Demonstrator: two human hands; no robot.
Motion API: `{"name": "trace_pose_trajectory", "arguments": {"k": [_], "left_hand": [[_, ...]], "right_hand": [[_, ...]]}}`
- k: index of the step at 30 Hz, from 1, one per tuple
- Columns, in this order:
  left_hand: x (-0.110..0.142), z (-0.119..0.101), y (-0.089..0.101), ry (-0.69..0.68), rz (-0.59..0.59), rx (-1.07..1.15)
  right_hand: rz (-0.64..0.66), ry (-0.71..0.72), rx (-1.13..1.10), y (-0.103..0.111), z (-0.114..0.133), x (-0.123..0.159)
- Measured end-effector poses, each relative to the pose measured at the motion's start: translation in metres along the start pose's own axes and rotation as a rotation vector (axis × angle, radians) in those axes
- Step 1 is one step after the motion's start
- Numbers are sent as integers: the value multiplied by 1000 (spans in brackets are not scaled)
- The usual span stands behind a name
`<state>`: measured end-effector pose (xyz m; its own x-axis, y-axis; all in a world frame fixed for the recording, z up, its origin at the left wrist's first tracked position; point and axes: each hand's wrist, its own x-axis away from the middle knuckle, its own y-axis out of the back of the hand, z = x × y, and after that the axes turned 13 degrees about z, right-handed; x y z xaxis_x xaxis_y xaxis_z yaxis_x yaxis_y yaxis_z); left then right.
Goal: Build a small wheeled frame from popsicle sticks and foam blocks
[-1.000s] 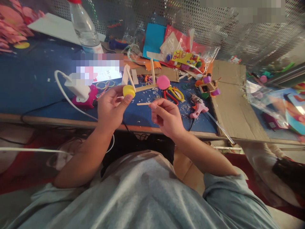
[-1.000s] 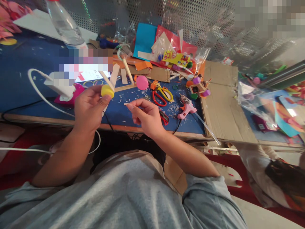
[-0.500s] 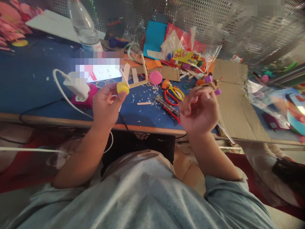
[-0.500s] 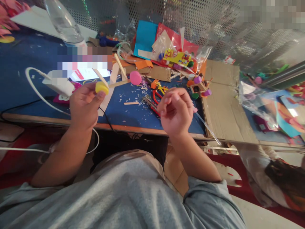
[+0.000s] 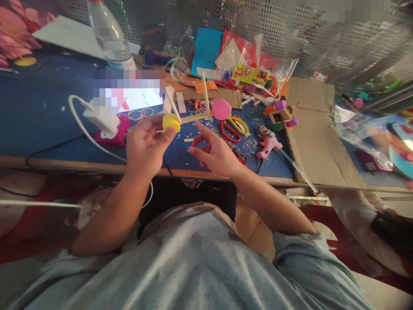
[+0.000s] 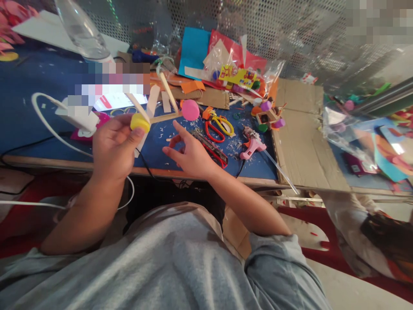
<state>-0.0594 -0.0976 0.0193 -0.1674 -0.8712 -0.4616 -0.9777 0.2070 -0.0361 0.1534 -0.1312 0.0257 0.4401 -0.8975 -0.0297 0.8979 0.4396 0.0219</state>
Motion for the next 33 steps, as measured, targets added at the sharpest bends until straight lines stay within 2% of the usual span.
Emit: {"name": "trace_pose_trajectory", "arguments": {"k": [6, 11, 15, 24, 27, 31, 33], "left_hand": [[5, -6, -5, 48, 56, 38], [4, -7, -4, 57, 37, 37], [1, -2, 2, 24, 30, 24], [-6, 17, 14, 10, 10, -19], [-8, 21, 17, 18, 5, -35], [-11, 27, 20, 13, -3, -24], [-12, 31, 21, 11, -7, -18]], "right_hand": [[-40, 51, 35, -9, -2, -28], [40, 94, 206, -11, 9, -20], [134, 141, 322, -12, 19, 4], [273, 471, 519, -11, 46, 68], [297, 515, 600, -6, 61, 90], [222, 589, 719, 0, 84, 120], [111, 629, 741, 5, 94, 136]]}}
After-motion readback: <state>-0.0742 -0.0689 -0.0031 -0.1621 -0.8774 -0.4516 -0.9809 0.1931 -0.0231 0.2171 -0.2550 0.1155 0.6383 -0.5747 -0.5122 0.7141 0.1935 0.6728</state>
